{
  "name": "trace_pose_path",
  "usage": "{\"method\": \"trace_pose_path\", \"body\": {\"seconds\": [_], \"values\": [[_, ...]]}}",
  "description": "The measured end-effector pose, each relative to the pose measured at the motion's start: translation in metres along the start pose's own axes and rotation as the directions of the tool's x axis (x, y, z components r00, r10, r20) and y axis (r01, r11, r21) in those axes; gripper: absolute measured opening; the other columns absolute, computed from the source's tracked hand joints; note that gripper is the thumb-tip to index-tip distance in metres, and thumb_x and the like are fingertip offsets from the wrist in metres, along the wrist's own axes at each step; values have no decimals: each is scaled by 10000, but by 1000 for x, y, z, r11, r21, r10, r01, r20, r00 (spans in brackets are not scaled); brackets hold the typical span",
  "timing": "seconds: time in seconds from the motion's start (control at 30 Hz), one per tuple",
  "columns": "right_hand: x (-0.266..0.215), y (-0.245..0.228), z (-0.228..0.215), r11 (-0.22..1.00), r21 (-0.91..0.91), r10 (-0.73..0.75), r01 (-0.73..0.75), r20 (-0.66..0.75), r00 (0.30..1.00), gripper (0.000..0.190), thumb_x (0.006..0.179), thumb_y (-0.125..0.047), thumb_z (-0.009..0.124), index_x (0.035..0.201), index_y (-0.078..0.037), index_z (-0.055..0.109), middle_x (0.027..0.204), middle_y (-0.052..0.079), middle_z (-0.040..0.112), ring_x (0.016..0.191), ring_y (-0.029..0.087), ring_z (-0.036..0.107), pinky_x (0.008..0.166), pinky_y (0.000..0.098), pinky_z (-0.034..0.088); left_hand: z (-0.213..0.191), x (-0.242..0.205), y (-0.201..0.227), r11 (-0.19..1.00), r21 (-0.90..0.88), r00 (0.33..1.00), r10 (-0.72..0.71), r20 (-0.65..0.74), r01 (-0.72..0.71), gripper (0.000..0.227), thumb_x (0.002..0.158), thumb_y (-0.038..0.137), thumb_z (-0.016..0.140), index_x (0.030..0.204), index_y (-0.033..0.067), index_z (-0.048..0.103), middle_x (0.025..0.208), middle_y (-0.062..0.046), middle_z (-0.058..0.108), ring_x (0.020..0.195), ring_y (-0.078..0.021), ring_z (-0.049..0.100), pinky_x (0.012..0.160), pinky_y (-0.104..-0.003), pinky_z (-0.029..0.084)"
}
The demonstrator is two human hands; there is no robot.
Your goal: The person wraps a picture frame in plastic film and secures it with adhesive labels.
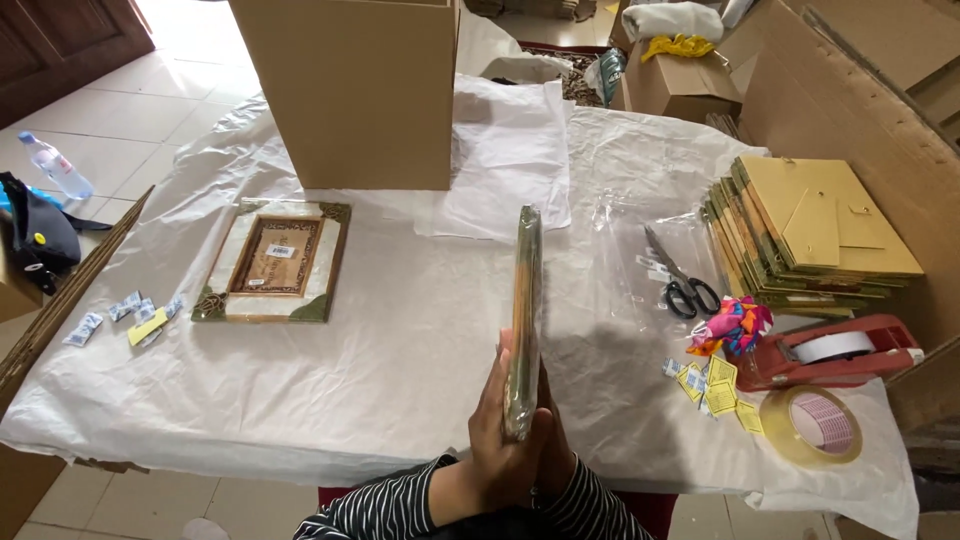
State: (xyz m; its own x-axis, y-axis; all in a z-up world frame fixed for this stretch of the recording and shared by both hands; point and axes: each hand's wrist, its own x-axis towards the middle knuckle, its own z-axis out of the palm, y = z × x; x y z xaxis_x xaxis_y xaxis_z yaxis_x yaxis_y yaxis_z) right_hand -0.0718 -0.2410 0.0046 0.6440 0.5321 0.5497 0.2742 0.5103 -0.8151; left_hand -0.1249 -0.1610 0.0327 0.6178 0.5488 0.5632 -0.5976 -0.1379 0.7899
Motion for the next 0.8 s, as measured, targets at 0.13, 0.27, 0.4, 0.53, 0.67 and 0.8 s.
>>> {"method": "trace_pose_path", "body": {"seconds": [0.13, 0.27, 0.4, 0.53, 0.67, 0.8], "values": [[-1, 24, -10, 963, -264, -78, 57, -70, 994, 506, 1141, -252, 273, 1620, -101, 210, 1682, 171, 283, 1509, 258, 395, 1192, 354, 462, 3, -16, -26, 994, 33, 991, 98, 96, -102, 693, 1063, 344, 526, 1559, -46, 238, 1625, -291, 301, 1545, -408, 299, 1271, -478, 321], [7, -7, -6, 252, -919, -286, 304, 229, 930, 653, 967, -222, 696, 1482, 31, 382, 1600, 321, 320, 1522, 517, 314, 1251, 610, 335, -10, 9, -37, 889, -433, 944, -261, -205, 151, 393, 1000, 168, 587, 1329, -43, 558, 1256, -218, 671, 1141, -321, 678, 979, -414, 577], [11, -36, -18, 457, -863, -124, 214, 177, 976, 781, 838, -296, 848, 1464, -25, 467, 1603, 257, 389, 1513, 405, 396, 1231, 501, 354, -28, 58, -20, 581, -750, 764, -625, -161, 317, 358, 1010, 178, 554, 1312, -15, 566, 1184, -222, 691, 1039, -355, 691, 879, -439, 590], [17, -32, -40, 287, -943, -180, 170, 121, 976, 643, 909, -195, 750, 1473, -59, 471, 1559, 161, 476, 1483, 323, 443, 1254, 535, 320, -41, 55, -41, 508, -787, 710, -692, -131, 350, 377, 999, 157, 566, 1346, 11, 571, 1245, -184, 678, 1113, -324, 668, 968, -434, 561], [17, -28, -53, 234, -972, -123, 6, -24, 992, 521, 951, -264, 684, 1407, -53, 549, 1493, 164, 527, 1427, 344, 480, 1168, 545, 368, -49, 53, -54, 511, -740, 725, -687, -47, 436, 380, 984, 138, 590, 1335, -4, 566, 1200, -203, 691, 1046, -324, 689, 898, -423, 594], [7, -21, -69, 223, -964, -75, -142, -162, 984, 626, 898, -371, 729, 1417, -65, 560, 1395, 201, 560, 1299, 436, 556, 1054, 579, 432, -59, 57, -82, 480, -676, 627, -778, -33, 559, 280, 996, 153, 608, 1214, -23, 609, 1075, -292, 720, 895, -400, 749, 740, -539, 622]]}}
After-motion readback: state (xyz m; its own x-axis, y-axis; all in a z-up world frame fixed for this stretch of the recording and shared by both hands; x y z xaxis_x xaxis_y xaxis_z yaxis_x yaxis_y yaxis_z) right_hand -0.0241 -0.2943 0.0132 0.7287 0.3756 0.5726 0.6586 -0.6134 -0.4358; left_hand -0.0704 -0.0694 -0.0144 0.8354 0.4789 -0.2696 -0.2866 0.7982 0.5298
